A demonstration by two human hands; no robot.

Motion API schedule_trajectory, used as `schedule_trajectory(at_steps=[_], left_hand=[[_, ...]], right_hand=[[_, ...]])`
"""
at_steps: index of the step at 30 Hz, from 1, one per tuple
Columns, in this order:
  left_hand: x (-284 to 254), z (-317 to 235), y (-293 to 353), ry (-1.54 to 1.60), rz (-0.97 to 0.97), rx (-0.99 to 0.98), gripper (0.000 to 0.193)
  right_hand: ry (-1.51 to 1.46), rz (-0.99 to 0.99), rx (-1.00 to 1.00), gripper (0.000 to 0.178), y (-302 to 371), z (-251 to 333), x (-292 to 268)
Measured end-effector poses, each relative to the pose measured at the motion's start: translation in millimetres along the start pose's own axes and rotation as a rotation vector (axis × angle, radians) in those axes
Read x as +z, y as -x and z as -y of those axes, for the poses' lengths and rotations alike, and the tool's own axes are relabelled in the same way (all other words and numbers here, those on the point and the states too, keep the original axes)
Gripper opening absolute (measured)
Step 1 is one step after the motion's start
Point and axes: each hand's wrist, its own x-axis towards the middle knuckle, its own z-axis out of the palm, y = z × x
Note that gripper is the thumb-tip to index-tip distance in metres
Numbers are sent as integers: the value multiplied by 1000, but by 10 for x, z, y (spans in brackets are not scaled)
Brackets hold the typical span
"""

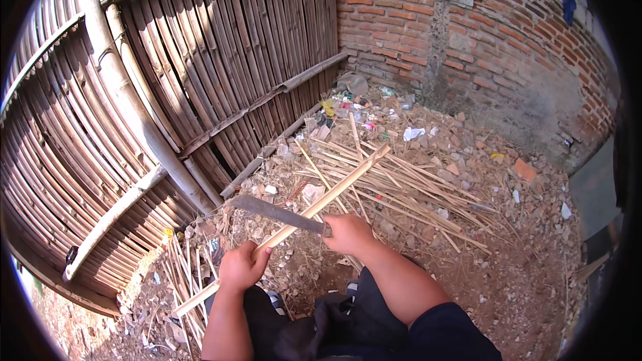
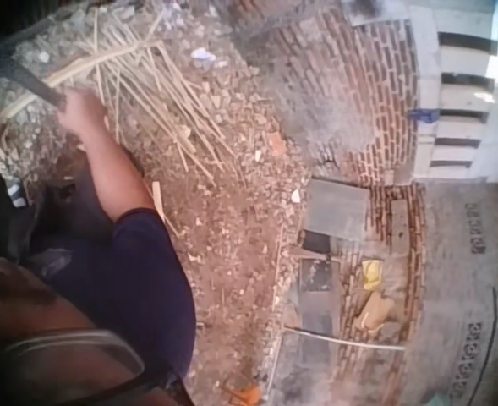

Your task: The person strips layers from a thin piece of bamboo using a large knife.

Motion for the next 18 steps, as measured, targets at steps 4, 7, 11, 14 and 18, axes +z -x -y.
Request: schedule_trajectory(at_steps=[4,7,11,14,18], left_hand=[[1,1,10,25,13,-9,43],[8,40,-1,5,1,10,42],[18,40,7,28,-14,13,43],[20,33,9,38,-16,8,44],[23,80,0,25,6,1,44]], right_hand=[[29,42,-41,36,-5,21,5],[-11,4,-17,38,-30,-20,-39],[-44,-7,99,37,-52,-79,-156],[-81,7,175,34,-19,-34,-223],[-77,13,128,31,-39,-23,-122]])
